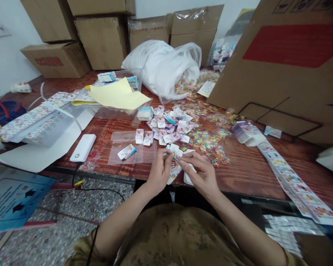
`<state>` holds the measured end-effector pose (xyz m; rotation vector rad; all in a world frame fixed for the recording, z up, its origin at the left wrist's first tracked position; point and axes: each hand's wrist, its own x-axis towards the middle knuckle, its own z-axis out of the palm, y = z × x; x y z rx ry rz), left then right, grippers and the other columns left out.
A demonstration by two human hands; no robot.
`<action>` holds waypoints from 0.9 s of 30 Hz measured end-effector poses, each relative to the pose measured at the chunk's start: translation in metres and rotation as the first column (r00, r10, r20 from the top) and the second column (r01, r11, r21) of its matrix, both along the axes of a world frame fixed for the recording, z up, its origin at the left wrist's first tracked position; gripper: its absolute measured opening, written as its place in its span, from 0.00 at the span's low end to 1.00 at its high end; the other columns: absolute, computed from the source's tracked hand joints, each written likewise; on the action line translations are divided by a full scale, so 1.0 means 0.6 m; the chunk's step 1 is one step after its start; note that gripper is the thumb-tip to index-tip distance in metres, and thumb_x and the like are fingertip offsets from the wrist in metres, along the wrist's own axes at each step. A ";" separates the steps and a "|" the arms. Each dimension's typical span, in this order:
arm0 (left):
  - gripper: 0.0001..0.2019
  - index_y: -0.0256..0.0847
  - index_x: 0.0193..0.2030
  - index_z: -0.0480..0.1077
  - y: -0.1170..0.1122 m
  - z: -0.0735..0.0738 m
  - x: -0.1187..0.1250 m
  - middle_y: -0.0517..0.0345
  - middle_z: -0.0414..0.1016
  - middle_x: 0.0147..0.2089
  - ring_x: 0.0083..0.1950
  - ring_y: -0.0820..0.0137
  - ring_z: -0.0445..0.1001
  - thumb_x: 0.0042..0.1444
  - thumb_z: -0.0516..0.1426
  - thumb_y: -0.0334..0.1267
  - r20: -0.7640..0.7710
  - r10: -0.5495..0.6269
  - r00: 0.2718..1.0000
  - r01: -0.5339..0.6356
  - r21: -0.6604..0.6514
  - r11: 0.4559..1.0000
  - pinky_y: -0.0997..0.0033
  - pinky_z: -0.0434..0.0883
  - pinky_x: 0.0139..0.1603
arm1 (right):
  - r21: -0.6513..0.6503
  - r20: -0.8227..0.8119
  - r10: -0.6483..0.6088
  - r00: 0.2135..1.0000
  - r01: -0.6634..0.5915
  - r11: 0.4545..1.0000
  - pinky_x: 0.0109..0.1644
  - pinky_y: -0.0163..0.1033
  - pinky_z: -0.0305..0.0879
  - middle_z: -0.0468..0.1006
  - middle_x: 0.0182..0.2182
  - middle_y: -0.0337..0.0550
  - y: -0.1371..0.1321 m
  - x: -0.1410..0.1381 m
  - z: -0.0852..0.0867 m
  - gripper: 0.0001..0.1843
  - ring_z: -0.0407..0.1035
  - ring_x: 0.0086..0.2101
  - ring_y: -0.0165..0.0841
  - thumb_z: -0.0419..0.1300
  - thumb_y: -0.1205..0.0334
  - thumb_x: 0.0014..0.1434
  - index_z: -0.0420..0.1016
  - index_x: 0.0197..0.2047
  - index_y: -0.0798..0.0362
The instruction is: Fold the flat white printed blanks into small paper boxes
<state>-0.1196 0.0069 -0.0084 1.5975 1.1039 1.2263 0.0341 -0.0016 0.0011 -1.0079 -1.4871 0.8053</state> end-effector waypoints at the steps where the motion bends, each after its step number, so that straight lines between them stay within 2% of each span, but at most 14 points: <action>1: 0.08 0.42 0.44 0.60 -0.002 -0.003 0.001 0.61 0.68 0.33 0.33 0.73 0.69 0.67 0.48 0.43 0.002 0.000 1.000 0.000 -0.007 1.000 0.73 0.65 0.35 | -0.034 -0.027 0.002 1.000 -0.003 0.999 0.38 0.41 0.67 0.77 0.30 0.41 0.000 0.001 0.001 0.05 0.70 0.33 0.33 0.65 0.58 0.57 0.84 0.36 0.46; 3: 0.08 0.42 0.46 0.58 -0.006 -0.008 0.002 0.62 0.67 0.32 0.31 0.73 0.68 0.67 0.48 0.44 -0.006 -0.010 1.000 0.010 -0.019 1.000 0.73 0.64 0.34 | -0.154 -0.118 0.008 0.993 -0.027 0.988 0.37 0.40 0.68 0.78 0.29 0.40 0.003 0.002 0.001 0.05 0.70 0.32 0.33 0.69 0.56 0.53 0.84 0.33 0.46; 7: 0.09 0.42 0.46 0.58 -0.009 -0.011 0.002 0.64 0.66 0.30 0.29 0.74 0.66 0.68 0.47 0.45 -0.039 -0.025 0.999 0.024 -0.015 1.000 0.72 0.62 0.33 | -0.383 -0.312 -0.005 0.950 -0.121 0.916 0.37 0.40 0.69 0.81 0.30 0.39 0.010 0.004 -0.005 0.11 0.71 0.30 0.31 0.74 0.54 0.44 0.84 0.32 0.47; 11: 0.09 0.42 0.46 0.58 -0.010 -0.005 0.002 0.63 0.67 0.31 0.31 0.73 0.68 0.68 0.46 0.45 -0.055 -0.037 0.998 0.035 -0.038 0.999 0.71 0.62 0.34 | -0.445 -0.387 -0.044 0.921 -0.144 0.884 0.41 0.41 0.70 0.82 0.30 0.39 0.011 0.004 -0.009 0.10 0.72 0.31 0.31 0.74 0.55 0.44 0.83 0.31 0.47; 16: 0.09 0.42 0.45 0.58 -0.006 0.000 0.003 0.63 0.66 0.30 0.29 0.73 0.66 0.68 0.47 0.45 -0.060 -0.046 0.997 0.043 -0.062 0.997 0.71 0.61 0.33 | -0.416 -0.371 -0.044 0.928 -0.123 0.901 0.40 0.42 0.68 0.80 0.29 0.39 0.011 0.005 -0.009 0.08 0.70 0.31 0.33 0.73 0.55 0.46 0.83 0.30 0.46; 20: 0.10 0.42 0.46 0.58 -0.004 0.002 0.002 0.64 0.64 0.30 0.28 0.74 0.63 0.67 0.47 0.46 -0.026 -0.044 0.999 0.042 -0.080 0.996 0.71 0.61 0.32 | -0.235 -0.181 0.054 0.982 -0.096 0.967 0.39 0.41 0.66 0.76 0.29 0.40 0.009 0.011 0.007 0.04 0.68 0.33 0.33 0.69 0.55 0.52 0.83 0.32 0.45; 23: 0.12 0.42 0.46 0.59 -0.005 0.002 0.001 0.62 0.64 0.32 0.30 0.73 0.65 0.67 0.47 0.48 0.032 -0.038 0.999 0.041 -0.098 0.994 0.72 0.62 0.33 | -0.116 -0.055 0.172 0.984 -0.177 0.977 0.41 0.42 0.66 0.75 0.32 0.42 0.006 0.017 0.015 0.09 0.69 0.35 0.35 0.63 0.53 0.59 0.84 0.38 0.44; 27: 0.12 0.43 0.46 0.59 0.012 0.001 -0.001 0.63 0.64 0.31 0.31 0.73 0.66 0.67 0.48 0.49 0.067 -0.020 0.998 0.028 -0.114 0.993 0.72 0.64 0.34 | -0.129 0.082 0.205 0.975 -0.194 0.973 0.44 0.43 0.66 0.77 0.35 0.42 0.007 0.018 0.000 0.16 0.70 0.37 0.35 0.58 0.52 0.64 0.79 0.51 0.44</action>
